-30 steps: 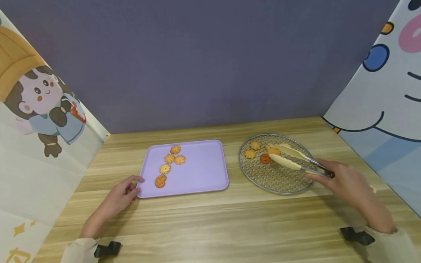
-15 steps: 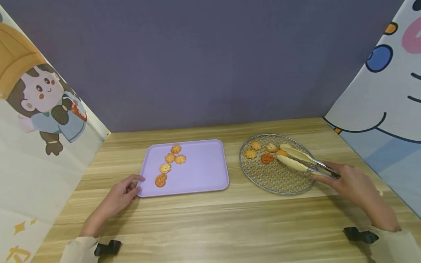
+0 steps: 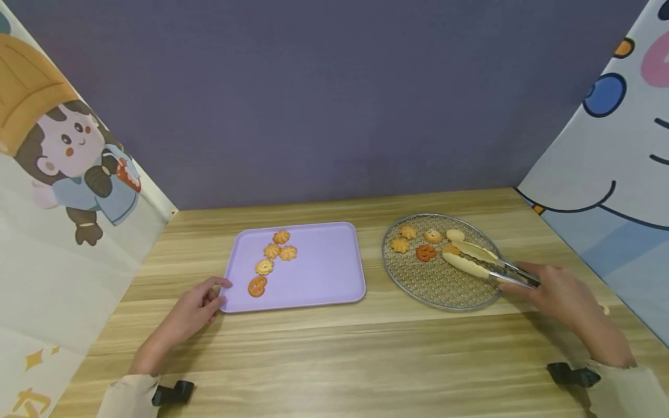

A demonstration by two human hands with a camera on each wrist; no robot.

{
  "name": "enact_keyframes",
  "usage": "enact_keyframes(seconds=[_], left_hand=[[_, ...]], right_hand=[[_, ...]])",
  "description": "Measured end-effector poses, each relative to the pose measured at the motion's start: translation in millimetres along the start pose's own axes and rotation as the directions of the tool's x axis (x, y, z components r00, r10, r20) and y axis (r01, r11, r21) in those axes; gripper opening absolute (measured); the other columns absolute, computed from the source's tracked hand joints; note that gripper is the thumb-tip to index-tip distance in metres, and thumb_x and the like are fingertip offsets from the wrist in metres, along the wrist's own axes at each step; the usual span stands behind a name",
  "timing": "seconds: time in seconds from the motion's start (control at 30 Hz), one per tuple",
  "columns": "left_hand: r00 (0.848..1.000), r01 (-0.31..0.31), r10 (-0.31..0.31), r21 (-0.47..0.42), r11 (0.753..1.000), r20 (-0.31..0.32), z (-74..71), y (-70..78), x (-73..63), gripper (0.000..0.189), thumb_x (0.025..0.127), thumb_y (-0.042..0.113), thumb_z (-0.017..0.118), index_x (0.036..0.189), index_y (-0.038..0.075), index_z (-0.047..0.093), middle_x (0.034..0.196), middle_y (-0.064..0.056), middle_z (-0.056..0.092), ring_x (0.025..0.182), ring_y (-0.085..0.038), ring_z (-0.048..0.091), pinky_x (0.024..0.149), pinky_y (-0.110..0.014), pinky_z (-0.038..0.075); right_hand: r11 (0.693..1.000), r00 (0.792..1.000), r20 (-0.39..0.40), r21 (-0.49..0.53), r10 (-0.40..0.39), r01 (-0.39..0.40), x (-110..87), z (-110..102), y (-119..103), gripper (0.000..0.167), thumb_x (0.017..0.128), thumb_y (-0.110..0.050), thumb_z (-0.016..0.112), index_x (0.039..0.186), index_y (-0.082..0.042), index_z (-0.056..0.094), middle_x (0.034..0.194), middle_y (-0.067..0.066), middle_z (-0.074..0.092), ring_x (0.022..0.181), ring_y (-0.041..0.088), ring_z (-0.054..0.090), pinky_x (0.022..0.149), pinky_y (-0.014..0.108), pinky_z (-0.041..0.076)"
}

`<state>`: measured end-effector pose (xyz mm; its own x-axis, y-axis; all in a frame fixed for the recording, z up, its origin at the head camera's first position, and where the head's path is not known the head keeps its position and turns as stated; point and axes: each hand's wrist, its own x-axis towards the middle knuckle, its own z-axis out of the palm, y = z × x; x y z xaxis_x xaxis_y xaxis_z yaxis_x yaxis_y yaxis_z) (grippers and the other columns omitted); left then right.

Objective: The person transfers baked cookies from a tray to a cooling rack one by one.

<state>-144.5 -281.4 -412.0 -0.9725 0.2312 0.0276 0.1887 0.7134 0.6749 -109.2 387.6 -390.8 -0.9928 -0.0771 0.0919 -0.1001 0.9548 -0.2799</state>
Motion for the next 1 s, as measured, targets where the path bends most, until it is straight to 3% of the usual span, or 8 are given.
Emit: enact_keyframes(seconds=[0.27, 0.57, 0.87, 1.0], left_hand=[[1.000, -0.004, 0.004, -0.005, 1.000, 0.004, -0.2, -0.5, 1.5, 0.029, 0.098, -0.001, 0.056, 0.127, 0.001, 0.057, 0.074, -0.006, 0.055, 0.058, -0.013, 0.053, 0.048, -0.025, 0.046], [1.000, 0.001, -0.001, -0.014, 1.000, 0.003, -1.0, 3.7, -2.4, 0.029, 0.098, 0.002, 0.057, 0.127, 0.000, 0.057, 0.075, -0.006, 0.056, 0.058, -0.012, 0.052, 0.048, -0.024, 0.044], [1.000, 0.006, -0.006, -0.009, 1.000, 0.007, -0.1, 2.6, -0.8, 0.028, 0.099, 0.001, 0.056, 0.127, 0.000, 0.057, 0.077, -0.006, 0.056, 0.059, -0.012, 0.052, 0.048, -0.024, 0.045], [1.000, 0.007, -0.007, -0.011, 1.000, 0.006, 0.0, 1.7, -0.4, 0.029, 0.098, 0.001, 0.056, 0.127, 0.001, 0.057, 0.076, -0.007, 0.056, 0.059, -0.012, 0.052, 0.049, -0.025, 0.046]], right_hand=[[1.000, 1.000, 0.005, -0.003, 0.014, -0.014, -0.8, -0.4, 0.9, 0.080, 0.087, -0.055, 0.071, 0.134, 0.008, 0.054, 0.109, 0.037, 0.063, 0.064, 0.022, 0.053, 0.051, 0.038, 0.043], [1.000, 1.000, -0.009, 0.011, 0.024, -0.024, -1.9, -0.4, -1.8, 0.080, 0.087, -0.054, 0.071, 0.135, 0.007, 0.053, 0.101, 0.033, 0.066, 0.057, 0.018, 0.047, 0.047, 0.033, 0.035], [0.997, 0.990, -0.123, -0.003, -0.071, 0.071, -1.2, 1.9, -10.8, 0.069, 0.084, -0.047, 0.077, 0.128, 0.004, 0.061, 0.090, 0.023, 0.070, 0.058, 0.018, 0.051, 0.046, 0.034, 0.039], [0.997, 0.990, -0.123, -0.005, -0.074, 0.074, -0.6, 2.4, -16.8, 0.070, 0.085, -0.048, 0.076, 0.129, 0.005, 0.061, 0.088, 0.023, 0.070, 0.057, 0.018, 0.050, 0.046, 0.035, 0.040]])
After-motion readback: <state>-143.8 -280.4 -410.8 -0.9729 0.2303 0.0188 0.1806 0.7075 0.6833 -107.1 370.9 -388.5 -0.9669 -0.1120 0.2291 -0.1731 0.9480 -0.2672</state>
